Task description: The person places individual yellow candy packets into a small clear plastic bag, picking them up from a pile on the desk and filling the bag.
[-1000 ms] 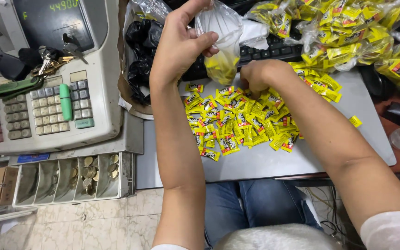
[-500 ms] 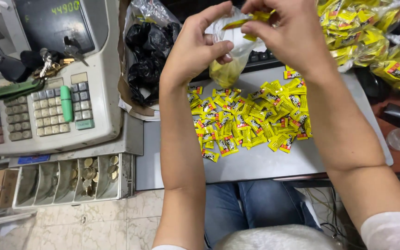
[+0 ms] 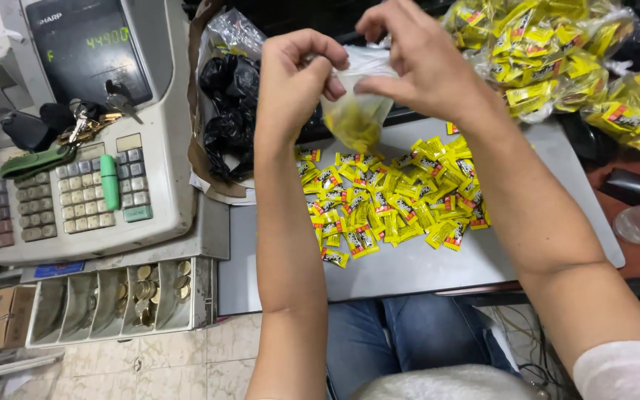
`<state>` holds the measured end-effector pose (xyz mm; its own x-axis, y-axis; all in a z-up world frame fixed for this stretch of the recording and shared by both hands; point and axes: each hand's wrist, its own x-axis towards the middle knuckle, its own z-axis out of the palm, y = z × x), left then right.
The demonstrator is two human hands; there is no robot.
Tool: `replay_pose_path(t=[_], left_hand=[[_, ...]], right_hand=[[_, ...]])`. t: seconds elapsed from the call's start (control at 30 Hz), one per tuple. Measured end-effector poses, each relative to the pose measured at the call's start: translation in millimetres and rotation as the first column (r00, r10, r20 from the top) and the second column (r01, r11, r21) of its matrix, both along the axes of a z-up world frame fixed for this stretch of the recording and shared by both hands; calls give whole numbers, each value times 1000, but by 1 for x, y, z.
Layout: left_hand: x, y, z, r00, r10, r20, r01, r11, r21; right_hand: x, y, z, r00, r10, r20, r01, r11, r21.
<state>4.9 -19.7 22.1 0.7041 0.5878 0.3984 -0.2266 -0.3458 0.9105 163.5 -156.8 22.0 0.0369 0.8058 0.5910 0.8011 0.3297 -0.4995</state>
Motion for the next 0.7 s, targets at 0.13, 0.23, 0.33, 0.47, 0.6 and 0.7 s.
replay_pose_path(t=[0.13, 0.23, 0.33, 0.47, 0.6, 0.7], left_hand=[[6, -15, 0, 994, -103, 22, 103, 995, 15], [4, -30, 15, 1000, -13, 18, 13, 1000, -26], [8, -49, 22, 954, 54, -294, -113, 976, -187], [30, -55, -46, 935, -343, -91, 207, 736, -644], [32, -46, -80, 951, -219, 220, 309, 591, -745], [23, -45, -84, 950, -59, 308, 287, 556, -780]], right_hand=[[15, 13, -29, 960, -3, 280, -2, 1000, 18], [4, -3, -6, 932, -220, 288, 213, 975, 54], [-16, -23, 17, 968, -181, 174, 147, 970, 192], [-45, -41, 24, 951, -216, 222, 171, 964, 205], [-56, -43, 12, 959, -143, 244, 108, 983, 149], [-42, -38, -34, 968, -5, 252, -22, 995, 102]])
